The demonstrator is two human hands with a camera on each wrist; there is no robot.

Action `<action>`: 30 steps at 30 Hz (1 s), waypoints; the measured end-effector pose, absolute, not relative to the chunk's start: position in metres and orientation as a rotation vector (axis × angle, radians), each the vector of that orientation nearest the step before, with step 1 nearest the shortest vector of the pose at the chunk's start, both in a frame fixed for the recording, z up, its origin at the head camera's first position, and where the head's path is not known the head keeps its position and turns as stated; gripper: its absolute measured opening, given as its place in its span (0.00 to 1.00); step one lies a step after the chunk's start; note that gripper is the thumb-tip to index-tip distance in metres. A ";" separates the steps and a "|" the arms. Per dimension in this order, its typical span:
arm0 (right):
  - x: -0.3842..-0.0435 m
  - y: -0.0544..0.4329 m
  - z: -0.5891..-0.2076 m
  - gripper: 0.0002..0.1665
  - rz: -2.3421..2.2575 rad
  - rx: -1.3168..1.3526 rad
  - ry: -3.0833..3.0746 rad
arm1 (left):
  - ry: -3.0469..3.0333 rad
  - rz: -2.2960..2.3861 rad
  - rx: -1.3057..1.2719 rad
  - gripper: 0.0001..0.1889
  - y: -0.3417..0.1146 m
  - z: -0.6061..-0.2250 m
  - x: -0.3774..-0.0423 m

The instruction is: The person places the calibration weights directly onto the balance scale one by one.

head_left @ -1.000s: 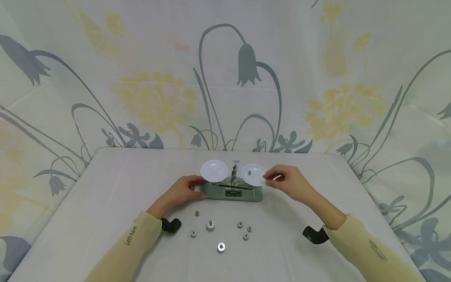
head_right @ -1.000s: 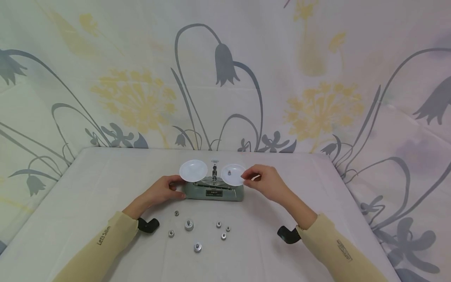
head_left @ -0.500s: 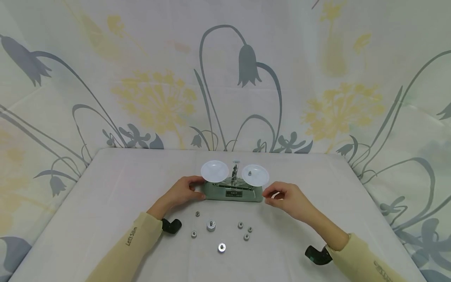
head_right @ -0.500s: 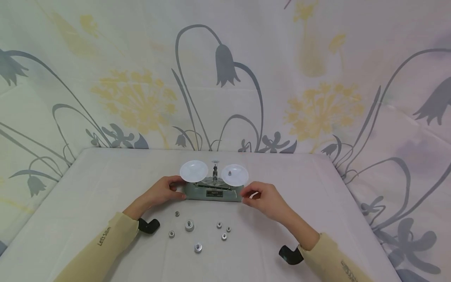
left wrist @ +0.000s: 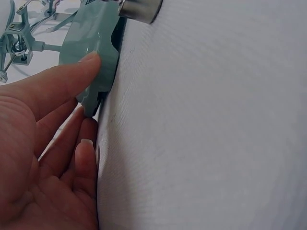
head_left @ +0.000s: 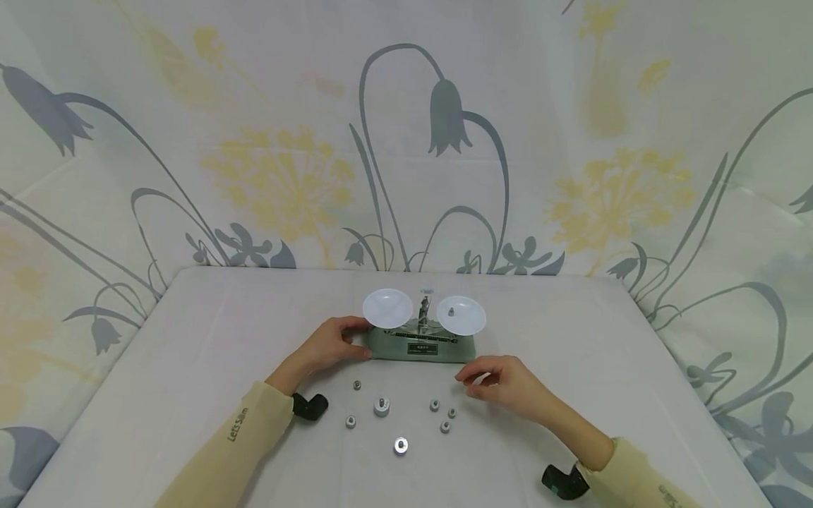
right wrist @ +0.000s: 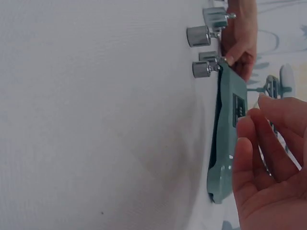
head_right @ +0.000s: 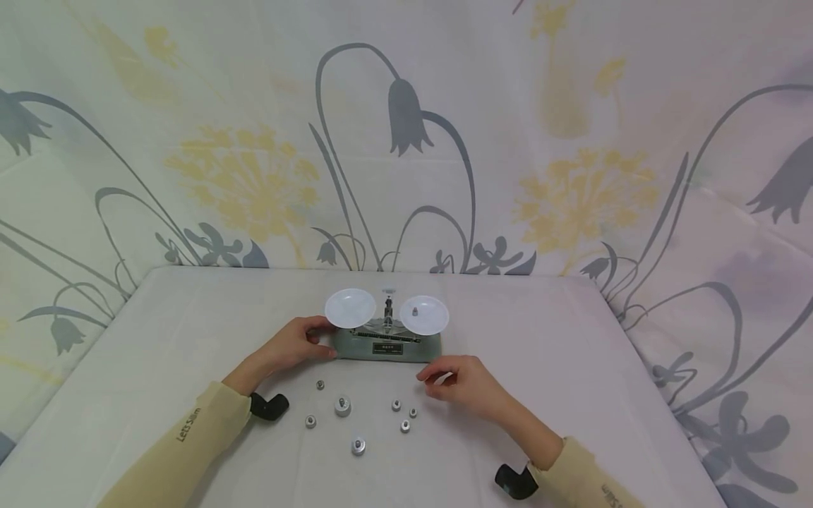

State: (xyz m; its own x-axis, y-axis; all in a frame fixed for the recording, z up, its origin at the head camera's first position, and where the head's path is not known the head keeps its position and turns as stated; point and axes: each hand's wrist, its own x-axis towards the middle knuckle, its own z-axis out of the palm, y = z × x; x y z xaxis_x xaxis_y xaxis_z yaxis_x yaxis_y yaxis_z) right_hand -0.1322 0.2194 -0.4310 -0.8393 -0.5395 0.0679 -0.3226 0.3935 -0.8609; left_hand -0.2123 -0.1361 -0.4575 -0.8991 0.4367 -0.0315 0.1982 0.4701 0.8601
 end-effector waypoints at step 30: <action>-0.123 0.209 -0.458 0.11 -1.393 -0.901 2.341 | 2.487 1.389 0.541 0.31 -0.136 -0.458 -0.213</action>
State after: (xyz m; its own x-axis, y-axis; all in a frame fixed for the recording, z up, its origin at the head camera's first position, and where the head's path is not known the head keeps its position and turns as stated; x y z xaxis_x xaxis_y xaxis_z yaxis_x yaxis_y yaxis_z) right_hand -0.1226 0.2088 -0.4579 -0.7697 -0.6334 0.0800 -0.3723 0.3435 -0.8622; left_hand -0.2127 -0.1355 -0.4585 -0.9021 0.4306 -0.0294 0.2007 0.4787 0.8547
